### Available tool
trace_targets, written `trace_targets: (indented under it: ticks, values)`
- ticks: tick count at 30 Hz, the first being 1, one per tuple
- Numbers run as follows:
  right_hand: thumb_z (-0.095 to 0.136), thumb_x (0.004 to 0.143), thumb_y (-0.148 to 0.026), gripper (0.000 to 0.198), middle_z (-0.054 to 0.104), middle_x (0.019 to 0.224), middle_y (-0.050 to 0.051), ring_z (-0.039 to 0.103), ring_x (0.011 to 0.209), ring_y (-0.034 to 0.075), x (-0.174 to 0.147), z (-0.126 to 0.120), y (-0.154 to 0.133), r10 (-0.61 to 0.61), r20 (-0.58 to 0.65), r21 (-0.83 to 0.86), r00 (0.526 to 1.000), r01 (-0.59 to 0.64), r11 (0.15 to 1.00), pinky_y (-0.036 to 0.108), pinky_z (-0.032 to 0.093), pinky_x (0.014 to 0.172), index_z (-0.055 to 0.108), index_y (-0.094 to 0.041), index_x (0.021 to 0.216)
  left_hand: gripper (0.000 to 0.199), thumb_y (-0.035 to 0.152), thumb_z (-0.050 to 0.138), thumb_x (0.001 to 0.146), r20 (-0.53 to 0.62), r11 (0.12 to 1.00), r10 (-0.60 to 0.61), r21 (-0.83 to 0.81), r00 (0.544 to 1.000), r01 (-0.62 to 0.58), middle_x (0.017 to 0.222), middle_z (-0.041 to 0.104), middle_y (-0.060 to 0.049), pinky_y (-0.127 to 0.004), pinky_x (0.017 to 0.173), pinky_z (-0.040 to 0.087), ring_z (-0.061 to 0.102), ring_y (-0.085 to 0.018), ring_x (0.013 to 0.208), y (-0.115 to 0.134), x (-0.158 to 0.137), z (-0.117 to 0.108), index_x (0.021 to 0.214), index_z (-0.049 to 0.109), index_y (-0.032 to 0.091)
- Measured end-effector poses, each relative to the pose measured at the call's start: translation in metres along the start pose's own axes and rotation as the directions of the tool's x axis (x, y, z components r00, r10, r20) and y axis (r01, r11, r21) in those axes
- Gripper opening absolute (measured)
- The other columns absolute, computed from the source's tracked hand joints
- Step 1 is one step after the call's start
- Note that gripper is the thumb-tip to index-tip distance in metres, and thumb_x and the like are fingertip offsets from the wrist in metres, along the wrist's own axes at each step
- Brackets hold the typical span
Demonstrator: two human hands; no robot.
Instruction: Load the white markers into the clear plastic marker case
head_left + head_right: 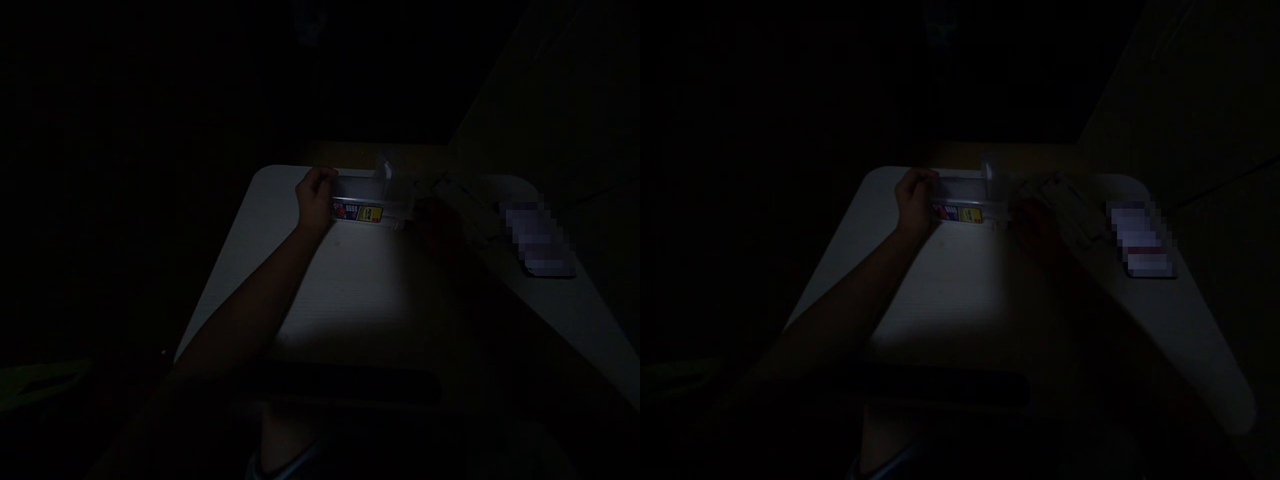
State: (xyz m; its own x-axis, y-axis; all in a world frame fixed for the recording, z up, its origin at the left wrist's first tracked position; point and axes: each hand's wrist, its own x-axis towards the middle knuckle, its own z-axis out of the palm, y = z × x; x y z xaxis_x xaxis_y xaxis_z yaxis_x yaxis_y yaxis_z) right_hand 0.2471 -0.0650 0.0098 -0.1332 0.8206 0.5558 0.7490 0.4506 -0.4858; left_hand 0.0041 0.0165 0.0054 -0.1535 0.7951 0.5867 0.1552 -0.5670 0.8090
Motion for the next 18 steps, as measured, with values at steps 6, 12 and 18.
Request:
trace_targets:
  ticks: [6, 12, 18]
  values:
    - [0.039, 0.085, -0.059, 0.05, 0.066, 0.094, 0.01, 0.062, 0.089, 0.02, 0.0007, -0.0008, -0.0033, -0.006, -0.005, -0.015, 1.0, 0.006, 1.0, 0.036, 0.052, 0.078, 0.064, -0.016, 0.096, 0.015, 0.032, 0.051, 0.08, -0.002, 1.0, 0.009, 0.007, 1.0, -0.009, 0.079, 0.065, -0.001, -0.029, 0.074, 0.049, 0.061, -0.016, 0.081, 0.0025, -0.0007, -0.0004, 0.074, 0.06, 0.021]
    - [0.044, 0.084, -0.052, 0.041, 0.066, 0.094, 0.009, 0.062, 0.089, 0.019, 0.0002, 0.0011, -0.0019, -0.039, -0.012, -0.016, 0.999, 0.038, 0.999, 0.035, 0.051, 0.078, 0.064, -0.017, 0.094, 0.017, 0.035, 0.052, 0.08, -0.006, 1.0, 0.002, 0.025, 1.0, -0.002, 0.078, 0.064, -0.001, -0.028, 0.072, 0.049, 0.061, -0.016, 0.079, 0.002, -0.0006, -0.0003, 0.075, 0.06, 0.021]
    - [0.044, 0.085, -0.047, 0.038, 0.064, 0.094, 0.009, 0.06, 0.089, 0.018, -0.0001, 0.0, -0.0011, -0.073, -0.009, -0.013, 0.997, 0.073, 0.997, 0.034, 0.05, 0.079, 0.063, -0.015, 0.095, 0.02, 0.037, 0.051, 0.081, 0.002, 1.0, 0.021, 0.007, 1.0, -0.021, 0.078, 0.064, -0.001, -0.027, 0.073, 0.048, 0.061, -0.016, 0.08, -0.0006, 0.0001, 0.0001, 0.074, 0.059, 0.021]
